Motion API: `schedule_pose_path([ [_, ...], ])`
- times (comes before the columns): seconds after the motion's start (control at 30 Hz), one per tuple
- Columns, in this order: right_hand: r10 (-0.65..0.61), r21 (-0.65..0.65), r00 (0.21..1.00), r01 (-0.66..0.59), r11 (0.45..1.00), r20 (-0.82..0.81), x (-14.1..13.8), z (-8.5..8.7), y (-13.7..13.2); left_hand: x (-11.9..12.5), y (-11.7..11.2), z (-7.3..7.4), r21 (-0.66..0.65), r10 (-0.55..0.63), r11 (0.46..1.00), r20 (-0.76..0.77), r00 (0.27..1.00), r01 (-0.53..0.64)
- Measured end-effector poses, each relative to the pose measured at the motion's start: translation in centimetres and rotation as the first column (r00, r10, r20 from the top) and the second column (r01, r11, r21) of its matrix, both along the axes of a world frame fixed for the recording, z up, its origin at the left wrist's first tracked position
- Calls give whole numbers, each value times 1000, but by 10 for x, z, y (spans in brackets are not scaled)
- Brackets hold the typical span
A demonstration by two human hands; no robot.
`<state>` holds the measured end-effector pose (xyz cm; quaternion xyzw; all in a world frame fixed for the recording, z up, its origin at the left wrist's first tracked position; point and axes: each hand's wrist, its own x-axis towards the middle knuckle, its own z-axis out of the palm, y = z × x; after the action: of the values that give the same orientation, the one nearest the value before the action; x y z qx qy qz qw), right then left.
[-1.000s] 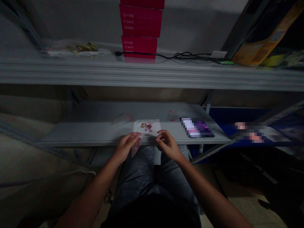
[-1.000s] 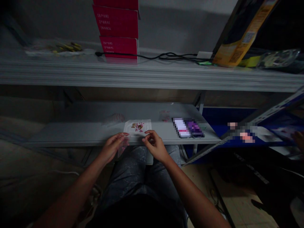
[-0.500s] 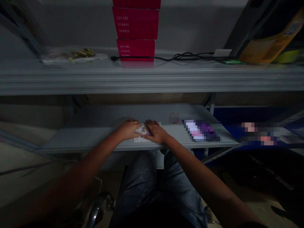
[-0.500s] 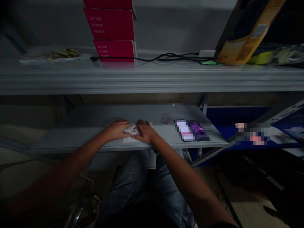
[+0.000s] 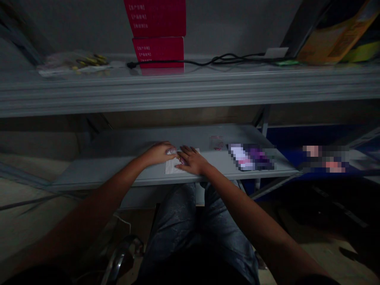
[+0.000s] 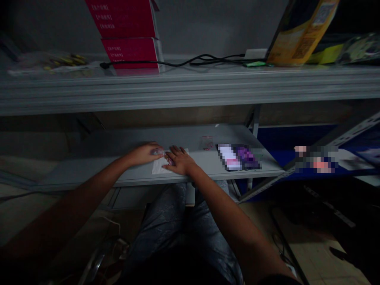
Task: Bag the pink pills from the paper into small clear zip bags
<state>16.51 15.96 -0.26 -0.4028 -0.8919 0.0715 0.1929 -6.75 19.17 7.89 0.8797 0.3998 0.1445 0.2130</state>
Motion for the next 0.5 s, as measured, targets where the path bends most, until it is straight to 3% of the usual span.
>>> schedule_pose_path([
  [0.07,-6,6,1000,6,1000,-5,0,1,-1,-4,6,-2,-181,103,981,184,977,-69],
  [0.17,-9,0,1000,9,1000,-9,0,0,0,-9,9,-5,-386,230,917,315,921,-97],
  [0.33,-10,-25,1000,10,1000,-13,0,-2,2,-10,2,-7,-683,388,731,409,826,-5],
  [0.43,-18,-25,1000,18,1000,-8,0,0,1,-14,4,-2,-666,402,746,430,808,-17],
  [0.5,-19,-21,1000,19,1000,-8,1,2,0,-22,9,3,-548,385,828,410,827,-114],
])
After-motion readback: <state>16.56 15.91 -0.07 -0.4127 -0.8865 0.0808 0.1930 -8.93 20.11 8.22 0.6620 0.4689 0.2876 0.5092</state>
